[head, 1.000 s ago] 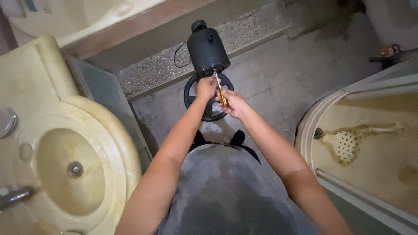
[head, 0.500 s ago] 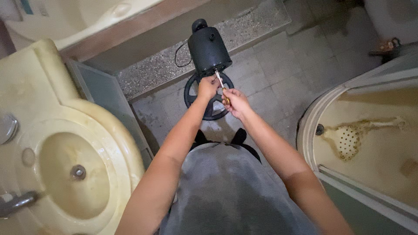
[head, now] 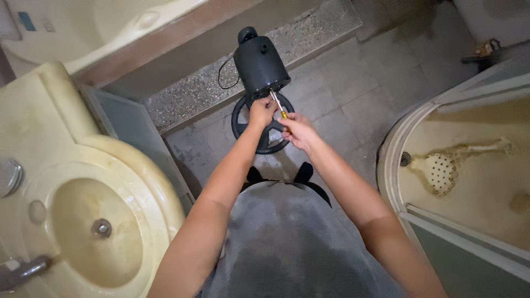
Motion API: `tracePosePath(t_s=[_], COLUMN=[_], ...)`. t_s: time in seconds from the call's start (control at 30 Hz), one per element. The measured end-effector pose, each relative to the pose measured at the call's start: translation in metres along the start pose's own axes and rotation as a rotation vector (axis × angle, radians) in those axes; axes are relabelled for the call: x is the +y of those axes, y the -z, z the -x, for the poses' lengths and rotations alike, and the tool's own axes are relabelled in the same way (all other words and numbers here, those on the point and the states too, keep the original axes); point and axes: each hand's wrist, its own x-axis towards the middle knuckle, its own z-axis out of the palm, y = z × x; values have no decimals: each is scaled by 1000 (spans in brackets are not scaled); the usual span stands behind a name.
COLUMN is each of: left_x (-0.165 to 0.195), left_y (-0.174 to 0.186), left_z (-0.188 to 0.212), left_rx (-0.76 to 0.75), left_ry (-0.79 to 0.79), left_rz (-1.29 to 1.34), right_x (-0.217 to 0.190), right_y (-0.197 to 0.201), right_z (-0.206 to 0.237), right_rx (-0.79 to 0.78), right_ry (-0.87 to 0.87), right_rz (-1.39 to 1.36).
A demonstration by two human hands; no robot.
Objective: The person kneels in a bathroom and uses a screwdriver to unscrew the motor housing of a standing fan, then removes the round front grille, wipes the grille and blades with a cloth, and reattaches the grille to the fan.
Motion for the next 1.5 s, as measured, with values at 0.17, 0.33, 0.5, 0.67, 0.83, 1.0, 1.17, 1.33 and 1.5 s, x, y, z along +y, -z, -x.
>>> tracePosePath(t_s=[0.17,0.33,0.5,0.67,0.83,1.0,1.17,1.33,1.5], left_x=[0,3,5,4,4,3,0,-5,-9], left_y=[-4,-5,-2,-2,-2,-2,-2,-4,-6], left_z=[-1,0,1,1,0,1,-1,1,0], left_rx=[-11,10,2,16,-19,-24,-35,-20,-50], left_ry=[-31,43,35,0,35,54,-7,34,44], left_rz=[63,-23,4,-9,12,35,-38,-14,79], right_x=[5,-5,-10,-3,0,-5,-7,1,5], right_y=[1,-3,-5,2,2,0,1,9,14], right_z=[1,9,9,3,4,5,3,1,-1], right_rx=[8,53,13,3,25,23,-62,7,34], right_ry=[70,-47,-106,-36,-3,-105,-123,-34,6], right_rz=[-80,9,36,54,0,91,-5,144,31])
